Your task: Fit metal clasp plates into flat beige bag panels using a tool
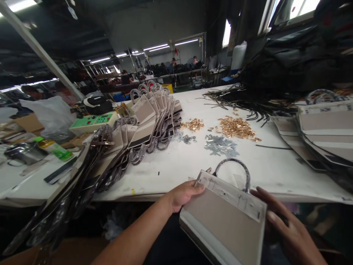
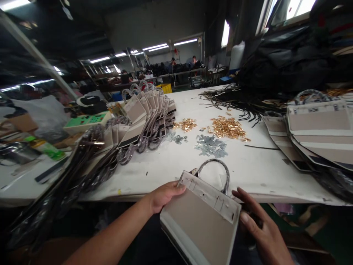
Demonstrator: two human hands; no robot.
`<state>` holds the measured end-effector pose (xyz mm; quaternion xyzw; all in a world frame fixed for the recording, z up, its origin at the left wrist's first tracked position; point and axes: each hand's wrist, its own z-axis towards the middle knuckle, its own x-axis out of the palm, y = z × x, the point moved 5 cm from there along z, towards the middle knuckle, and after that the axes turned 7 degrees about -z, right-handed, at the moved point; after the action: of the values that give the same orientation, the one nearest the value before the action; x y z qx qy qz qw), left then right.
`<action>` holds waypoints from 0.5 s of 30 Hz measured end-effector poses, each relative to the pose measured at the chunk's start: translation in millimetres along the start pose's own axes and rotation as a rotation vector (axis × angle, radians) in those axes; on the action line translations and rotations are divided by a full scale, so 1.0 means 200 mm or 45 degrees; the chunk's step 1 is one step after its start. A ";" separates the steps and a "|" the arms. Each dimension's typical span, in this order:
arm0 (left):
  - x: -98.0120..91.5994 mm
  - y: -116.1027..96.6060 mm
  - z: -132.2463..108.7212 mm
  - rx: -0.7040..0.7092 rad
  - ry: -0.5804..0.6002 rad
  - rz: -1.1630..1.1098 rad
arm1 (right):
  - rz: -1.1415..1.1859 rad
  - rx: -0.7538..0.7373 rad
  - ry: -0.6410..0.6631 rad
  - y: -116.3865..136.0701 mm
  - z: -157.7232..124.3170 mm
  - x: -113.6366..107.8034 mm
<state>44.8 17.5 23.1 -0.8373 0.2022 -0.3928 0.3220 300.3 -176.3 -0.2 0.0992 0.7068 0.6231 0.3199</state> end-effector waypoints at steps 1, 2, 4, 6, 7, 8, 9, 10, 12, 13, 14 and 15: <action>0.00 -0.01 -0.01 0.001 -0.001 0.006 | -0.009 -0.032 0.028 0.03 0.02 0.00; 0.00 -0.03 -0.02 0.008 0.002 0.011 | -0.018 -0.061 0.086 0.07 0.04 0.02; 0.00 -0.09 -0.05 0.032 0.010 0.028 | -0.029 -0.101 0.218 0.17 0.04 0.06; 0.00 -0.18 -0.11 0.087 -0.019 0.069 | -0.044 -0.120 0.322 0.27 0.00 0.11; 0.01 -0.24 -0.16 0.130 -0.055 0.107 | -0.051 -0.128 0.345 0.32 -0.03 0.13; 0.01 -0.32 -0.23 0.190 -0.115 0.159 | -0.051 -0.142 0.346 0.37 -0.06 0.15; 0.03 -0.39 -0.32 0.254 -0.181 0.234 | -0.043 -0.161 0.327 0.42 -0.10 0.18; 0.04 -0.47 -0.43 0.328 -0.263 0.321 | -0.026 -0.189 0.322 0.47 -0.13 0.21; 0.08 -0.62 -0.69 0.410 -0.442 0.539 | 0.068 -0.295 0.396 0.58 -0.19 0.33; 0.11 -0.67 -0.82 0.395 -0.516 0.646 | 0.152 -0.393 0.529 0.65 -0.21 0.42; 0.13 -0.73 -0.96 0.450 -0.645 0.748 | 0.256 -0.514 0.687 0.72 -0.24 0.51; 0.15 -0.81 -1.09 0.601 -0.787 0.879 | 0.359 -0.637 0.821 0.78 -0.27 0.59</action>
<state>-94.6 30.8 257.6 -0.7032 0.2681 -0.0331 0.6576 138.6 -125.0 109.2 -0.0855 0.5772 0.8121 0.0088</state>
